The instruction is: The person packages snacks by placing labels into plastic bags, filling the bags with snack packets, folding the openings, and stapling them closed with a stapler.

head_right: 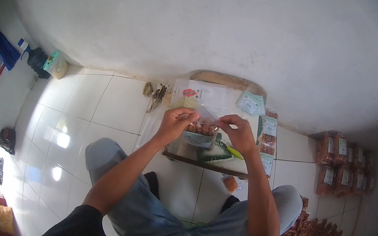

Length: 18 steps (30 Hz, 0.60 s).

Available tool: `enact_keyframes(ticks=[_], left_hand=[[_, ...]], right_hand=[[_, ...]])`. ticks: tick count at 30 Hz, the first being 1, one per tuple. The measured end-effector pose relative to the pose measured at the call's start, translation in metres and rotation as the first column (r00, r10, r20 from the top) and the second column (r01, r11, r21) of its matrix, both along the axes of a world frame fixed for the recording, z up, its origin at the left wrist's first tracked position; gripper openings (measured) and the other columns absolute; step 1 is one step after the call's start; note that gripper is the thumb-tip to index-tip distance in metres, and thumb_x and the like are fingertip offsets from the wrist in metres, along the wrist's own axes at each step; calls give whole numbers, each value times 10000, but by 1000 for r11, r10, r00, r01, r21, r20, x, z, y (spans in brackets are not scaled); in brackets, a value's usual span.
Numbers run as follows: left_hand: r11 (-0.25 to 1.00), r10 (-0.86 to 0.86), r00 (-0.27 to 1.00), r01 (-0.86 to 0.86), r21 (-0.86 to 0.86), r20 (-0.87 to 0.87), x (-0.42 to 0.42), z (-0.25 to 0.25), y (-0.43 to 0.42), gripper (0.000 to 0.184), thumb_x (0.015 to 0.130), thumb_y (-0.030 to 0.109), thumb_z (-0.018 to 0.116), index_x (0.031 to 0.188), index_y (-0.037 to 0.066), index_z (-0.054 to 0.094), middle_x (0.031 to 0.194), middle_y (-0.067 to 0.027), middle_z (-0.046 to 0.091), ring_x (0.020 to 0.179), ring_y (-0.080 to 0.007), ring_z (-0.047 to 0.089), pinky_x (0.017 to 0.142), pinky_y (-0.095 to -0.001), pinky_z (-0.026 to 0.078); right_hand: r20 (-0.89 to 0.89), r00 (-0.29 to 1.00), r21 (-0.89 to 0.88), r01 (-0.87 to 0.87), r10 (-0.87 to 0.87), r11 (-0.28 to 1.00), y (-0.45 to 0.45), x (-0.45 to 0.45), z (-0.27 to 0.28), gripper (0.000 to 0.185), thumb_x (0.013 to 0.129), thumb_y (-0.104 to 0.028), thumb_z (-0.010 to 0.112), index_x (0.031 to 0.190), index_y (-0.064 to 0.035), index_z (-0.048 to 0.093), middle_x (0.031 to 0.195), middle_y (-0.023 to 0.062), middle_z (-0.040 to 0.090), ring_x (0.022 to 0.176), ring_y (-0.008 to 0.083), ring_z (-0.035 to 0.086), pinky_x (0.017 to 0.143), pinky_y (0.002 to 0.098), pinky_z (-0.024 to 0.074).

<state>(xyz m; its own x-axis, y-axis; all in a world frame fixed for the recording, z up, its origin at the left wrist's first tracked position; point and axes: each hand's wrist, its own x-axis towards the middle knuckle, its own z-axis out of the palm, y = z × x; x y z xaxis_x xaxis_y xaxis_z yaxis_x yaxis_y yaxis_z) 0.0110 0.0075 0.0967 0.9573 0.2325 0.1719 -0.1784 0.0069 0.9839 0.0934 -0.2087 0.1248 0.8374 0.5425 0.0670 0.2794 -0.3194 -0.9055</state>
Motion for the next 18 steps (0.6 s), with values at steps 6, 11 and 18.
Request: enact_keyframes(ticks=[6, 11, 18], left_hand=[[998, 14, 1000, -14, -65, 9, -2, 1, -1, 178, 897, 120, 687, 995, -29, 684, 927, -41, 680, 842, -81, 617, 754, -225, 502], [999, 13, 1000, -13, -40, 10, 0, -7, -1, 235, 887, 165, 708, 1043, -4, 660, 915, -34, 667, 825, -81, 612, 731, -235, 507], [998, 55, 994, -56, 5, 91, -1, -6, -4, 357, 901, 197, 692, 1193, 23, 583, 1012, -54, 649, 871, -97, 618, 759, -231, 510]], right_hand=[[-127, 992, -14, 16, -18, 1000, 6, -8, 23, 306, 826, -186, 742, 1030, 28, 668, 987, 117, 689, 916, 186, 642, 829, 313, 493], [93, 996, -188, 3, 15, 982, 10, -9, 28, 320, 808, -175, 757, 1016, 45, 653, 943, 117, 681, 872, 182, 637, 784, 306, 502], [-98, 995, 112, -17, 28, 994, 7, 3, 2, 221, 819, -115, 745, 986, 5, 665, 922, 53, 676, 834, 120, 604, 782, 280, 488]])
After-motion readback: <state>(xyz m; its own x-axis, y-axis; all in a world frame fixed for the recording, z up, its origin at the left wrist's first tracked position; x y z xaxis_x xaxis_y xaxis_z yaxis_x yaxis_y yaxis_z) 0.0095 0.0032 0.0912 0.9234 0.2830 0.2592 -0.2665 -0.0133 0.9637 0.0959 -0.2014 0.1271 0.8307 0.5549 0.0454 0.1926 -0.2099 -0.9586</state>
